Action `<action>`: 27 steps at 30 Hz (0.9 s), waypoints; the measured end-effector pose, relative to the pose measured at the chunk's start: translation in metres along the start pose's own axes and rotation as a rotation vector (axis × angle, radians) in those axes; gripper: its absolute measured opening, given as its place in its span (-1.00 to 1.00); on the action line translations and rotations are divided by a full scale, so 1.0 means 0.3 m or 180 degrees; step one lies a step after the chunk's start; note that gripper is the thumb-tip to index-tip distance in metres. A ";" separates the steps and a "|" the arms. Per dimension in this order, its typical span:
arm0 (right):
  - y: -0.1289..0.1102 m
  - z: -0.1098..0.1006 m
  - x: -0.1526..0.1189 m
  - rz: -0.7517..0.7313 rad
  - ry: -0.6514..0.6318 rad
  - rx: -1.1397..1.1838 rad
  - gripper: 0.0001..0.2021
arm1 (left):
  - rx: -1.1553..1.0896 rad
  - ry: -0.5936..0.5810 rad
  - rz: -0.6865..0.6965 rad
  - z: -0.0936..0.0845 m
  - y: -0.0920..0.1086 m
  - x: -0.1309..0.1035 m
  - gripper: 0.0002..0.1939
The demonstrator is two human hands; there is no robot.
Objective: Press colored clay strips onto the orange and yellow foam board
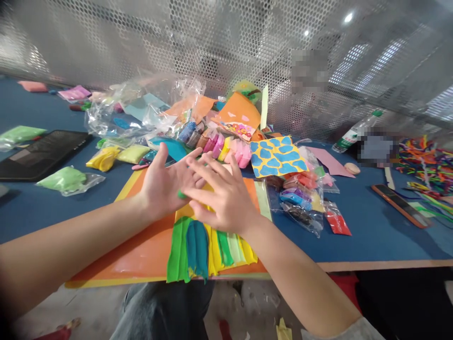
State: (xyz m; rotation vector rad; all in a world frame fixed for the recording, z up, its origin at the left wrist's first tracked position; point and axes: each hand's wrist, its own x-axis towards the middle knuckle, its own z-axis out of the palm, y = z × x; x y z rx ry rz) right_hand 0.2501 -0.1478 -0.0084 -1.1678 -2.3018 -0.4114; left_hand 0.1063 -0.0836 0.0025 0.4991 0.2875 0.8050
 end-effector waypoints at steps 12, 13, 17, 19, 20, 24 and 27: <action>0.004 0.005 -0.002 -0.0315 -0.0059 0.0430 -0.73 | 0.0358 -0.0125 -0.0006 -0.015 -0.008 -0.004 -0.21; 0.002 0.006 -0.002 -0.0285 -0.0125 0.0440 -0.70 | 0.0411 -0.0117 -0.0003 -0.014 -0.009 -0.005 -0.21; 0.004 0.010 0.000 0.0126 -0.0123 0.0349 -0.67 | 0.0693 -0.0123 0.0119 -0.020 -0.015 0.002 -0.16; 0.007 0.010 0.001 0.0094 -0.0030 0.0402 -0.71 | 0.0912 -0.0193 0.0179 -0.030 -0.020 0.008 -0.14; 0.007 0.010 0.001 0.0025 0.0007 0.0433 -0.73 | 0.1015 -0.0239 0.0191 -0.035 -0.021 0.010 -0.14; 0.003 0.021 -0.001 -0.0081 -0.0007 0.0429 -0.69 | 0.1231 -0.0258 0.0150 -0.059 -0.021 0.018 -0.18; 0.002 0.033 0.000 0.0131 -0.0012 0.0439 -0.67 | 0.1513 -0.0300 0.0138 -0.070 -0.019 0.025 -0.17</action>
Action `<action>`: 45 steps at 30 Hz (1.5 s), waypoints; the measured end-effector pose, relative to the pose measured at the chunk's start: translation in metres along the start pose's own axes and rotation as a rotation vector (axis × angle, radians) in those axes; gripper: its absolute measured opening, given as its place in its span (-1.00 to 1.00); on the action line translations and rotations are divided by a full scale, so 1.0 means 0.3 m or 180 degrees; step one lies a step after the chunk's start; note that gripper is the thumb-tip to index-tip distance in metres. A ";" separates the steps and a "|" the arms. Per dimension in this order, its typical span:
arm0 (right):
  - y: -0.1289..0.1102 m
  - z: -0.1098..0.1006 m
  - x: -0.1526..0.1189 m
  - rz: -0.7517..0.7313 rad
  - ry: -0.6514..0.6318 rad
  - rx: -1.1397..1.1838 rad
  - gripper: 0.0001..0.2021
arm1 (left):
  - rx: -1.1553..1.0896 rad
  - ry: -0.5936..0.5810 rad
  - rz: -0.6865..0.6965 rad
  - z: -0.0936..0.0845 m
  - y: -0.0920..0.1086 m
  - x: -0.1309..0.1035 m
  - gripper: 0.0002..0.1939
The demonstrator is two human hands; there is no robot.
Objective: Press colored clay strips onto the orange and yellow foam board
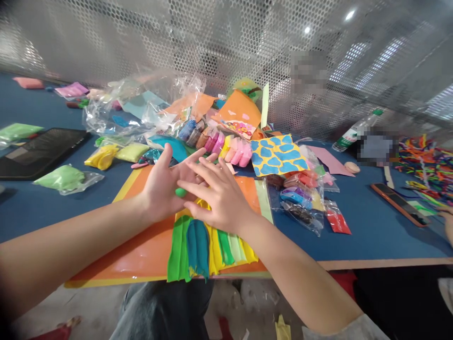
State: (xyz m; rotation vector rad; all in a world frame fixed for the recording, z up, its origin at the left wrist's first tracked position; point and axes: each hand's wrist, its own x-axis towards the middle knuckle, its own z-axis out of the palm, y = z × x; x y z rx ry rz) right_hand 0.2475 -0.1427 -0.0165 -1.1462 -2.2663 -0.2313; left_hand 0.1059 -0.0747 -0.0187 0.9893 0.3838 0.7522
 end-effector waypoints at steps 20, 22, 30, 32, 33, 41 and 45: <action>0.093 -0.013 0.003 0.1840 0.0880 0.2722 -0.82 | 0.4152 -0.0238 0.2926 -0.043 0.033 -0.001 -0.67; 0.086 -0.020 0.008 0.1978 0.0770 0.2868 -0.81 | 0.4181 -0.0147 0.2988 -0.043 0.032 0.003 -0.72; 0.072 -0.018 0.006 0.2232 0.0296 0.3722 -0.75 | 0.4419 0.0006 0.3120 -0.046 0.032 0.001 -0.78; 0.081 -0.011 0.002 0.2257 0.0356 0.3669 -0.76 | 0.4483 0.0041 0.3165 -0.043 0.034 -0.001 -0.78; 0.086 -0.010 0.000 0.2280 0.0455 0.3633 -0.76 | 0.4510 0.0058 0.3177 -0.043 0.034 -0.002 -0.78; 0.084 -0.041 0.007 0.1833 0.0753 0.2420 -0.83 | 0.4652 -0.0165 0.2976 -0.049 0.027 0.004 -0.78; 0.085 -0.040 0.013 0.1832 0.0937 0.2445 -0.88 | 0.4670 -0.0220 0.2975 -0.052 0.024 0.009 -0.78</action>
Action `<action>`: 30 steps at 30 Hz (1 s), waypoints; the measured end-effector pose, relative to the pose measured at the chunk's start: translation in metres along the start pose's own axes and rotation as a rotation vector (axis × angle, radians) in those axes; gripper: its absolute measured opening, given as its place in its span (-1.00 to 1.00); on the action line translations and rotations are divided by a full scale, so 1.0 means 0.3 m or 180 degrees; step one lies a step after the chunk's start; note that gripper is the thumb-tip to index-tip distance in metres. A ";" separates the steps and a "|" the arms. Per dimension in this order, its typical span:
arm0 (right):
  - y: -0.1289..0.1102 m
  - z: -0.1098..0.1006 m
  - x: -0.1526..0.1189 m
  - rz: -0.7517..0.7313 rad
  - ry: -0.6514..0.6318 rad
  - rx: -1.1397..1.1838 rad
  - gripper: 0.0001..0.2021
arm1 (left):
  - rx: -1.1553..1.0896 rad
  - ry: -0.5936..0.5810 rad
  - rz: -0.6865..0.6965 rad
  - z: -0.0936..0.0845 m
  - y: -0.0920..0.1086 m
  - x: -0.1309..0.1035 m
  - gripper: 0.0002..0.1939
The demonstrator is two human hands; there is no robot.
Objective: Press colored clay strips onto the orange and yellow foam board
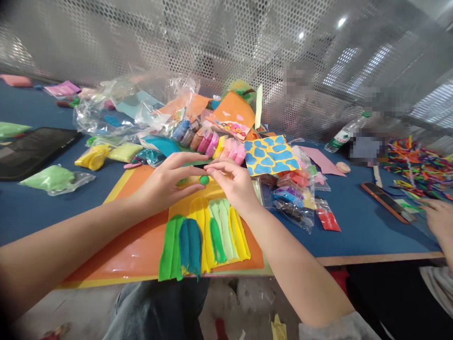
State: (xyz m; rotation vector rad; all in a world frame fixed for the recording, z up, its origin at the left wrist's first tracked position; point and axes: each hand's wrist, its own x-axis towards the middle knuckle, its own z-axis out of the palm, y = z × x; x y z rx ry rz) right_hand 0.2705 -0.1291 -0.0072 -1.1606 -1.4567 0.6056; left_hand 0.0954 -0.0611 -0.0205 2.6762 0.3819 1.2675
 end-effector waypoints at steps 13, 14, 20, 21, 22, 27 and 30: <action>0.004 0.038 -0.016 0.1469 -0.0380 0.1319 -0.72 | 0.0100 0.0310 0.0060 -0.010 0.021 0.010 -0.76; -0.002 0.041 -0.018 0.1532 -0.0394 0.1443 -0.73 | 0.0093 0.0307 0.0037 -0.008 0.021 0.011 -0.76; -0.026 0.042 -0.022 0.1749 -0.0540 0.1915 -0.80 | 0.0065 0.0358 -0.0069 -0.007 0.032 0.014 -0.76; -0.028 0.040 -0.023 0.1735 -0.0606 0.1945 -0.80 | 0.0057 0.0387 -0.0066 -0.008 0.035 0.015 -0.76; -0.031 0.038 -0.024 0.1718 -0.0674 0.1968 -0.79 | 0.0044 0.0414 -0.0065 -0.010 0.039 0.015 -0.76; -0.047 0.030 -0.027 0.1697 -0.0769 0.2006 -0.73 | 0.0052 0.0490 -0.0162 -0.020 0.048 0.016 -0.78; -0.050 0.026 -0.027 0.1669 -0.0730 0.1903 -0.71 | 0.0160 0.0442 -0.0270 -0.021 0.045 0.017 -0.79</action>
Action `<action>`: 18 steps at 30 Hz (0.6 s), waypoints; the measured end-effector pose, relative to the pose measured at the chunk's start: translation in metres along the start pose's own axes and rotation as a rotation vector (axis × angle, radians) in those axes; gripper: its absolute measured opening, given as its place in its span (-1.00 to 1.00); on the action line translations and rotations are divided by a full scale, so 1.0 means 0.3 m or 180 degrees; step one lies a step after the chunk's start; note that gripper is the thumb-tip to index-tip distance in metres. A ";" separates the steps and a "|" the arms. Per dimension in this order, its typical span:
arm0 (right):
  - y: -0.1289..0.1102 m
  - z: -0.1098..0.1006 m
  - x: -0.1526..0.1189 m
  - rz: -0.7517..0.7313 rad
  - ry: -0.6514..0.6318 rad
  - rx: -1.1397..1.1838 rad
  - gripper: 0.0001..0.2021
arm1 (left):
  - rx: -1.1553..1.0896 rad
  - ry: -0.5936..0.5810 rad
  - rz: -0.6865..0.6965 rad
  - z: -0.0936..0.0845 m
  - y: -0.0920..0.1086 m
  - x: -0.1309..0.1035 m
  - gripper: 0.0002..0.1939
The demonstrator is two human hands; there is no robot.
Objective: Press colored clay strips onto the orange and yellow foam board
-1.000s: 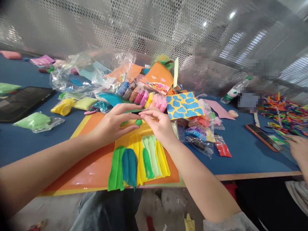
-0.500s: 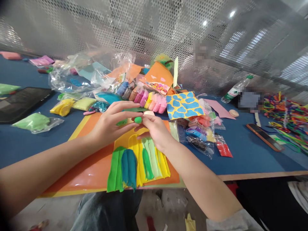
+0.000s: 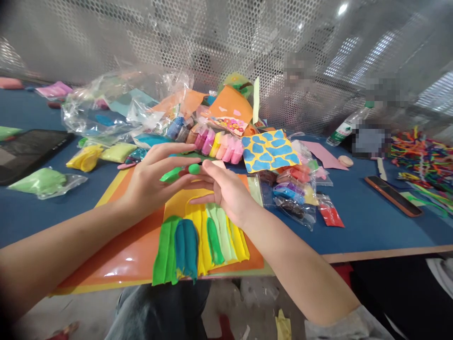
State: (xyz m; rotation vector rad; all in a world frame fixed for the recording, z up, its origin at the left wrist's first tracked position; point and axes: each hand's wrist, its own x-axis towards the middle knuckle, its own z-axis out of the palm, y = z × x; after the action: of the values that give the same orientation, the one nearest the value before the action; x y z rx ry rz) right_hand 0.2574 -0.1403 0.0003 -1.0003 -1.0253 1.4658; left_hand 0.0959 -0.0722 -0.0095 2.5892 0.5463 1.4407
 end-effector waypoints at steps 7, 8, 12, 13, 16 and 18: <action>0.010 -0.006 0.008 -0.0043 0.0245 -0.0219 -0.78 | -0.0152 -0.0231 -0.0067 0.013 -0.012 -0.006 -0.42; 0.011 -0.008 0.008 -0.0012 0.0194 -0.0220 -0.79 | -0.0233 -0.0294 -0.0028 0.012 -0.014 -0.005 -0.40; 0.009 -0.026 0.003 0.0157 -0.0013 -0.0319 -0.82 | -0.0739 -0.0788 0.0278 0.002 -0.030 -0.001 -0.54; 0.006 -0.031 0.000 0.0206 -0.0070 -0.0360 -0.82 | -0.0890 -0.0953 0.0320 -0.001 -0.034 0.000 -0.57; -0.005 -0.042 -0.008 0.0288 -0.0214 -0.0511 -0.76 | -0.1160 -0.1201 0.0258 -0.008 -0.040 0.001 -0.62; -0.012 -0.041 -0.011 0.0243 -0.0257 -0.0611 -0.72 | -0.1203 -0.1200 0.0208 -0.011 -0.038 0.002 -0.65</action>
State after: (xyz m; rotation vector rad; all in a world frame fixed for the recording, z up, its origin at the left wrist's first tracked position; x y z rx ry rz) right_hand 0.2707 -0.1423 0.0004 -1.1346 -1.2157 1.5009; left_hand 0.0907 -0.0616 -0.0105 2.4885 0.1250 0.9198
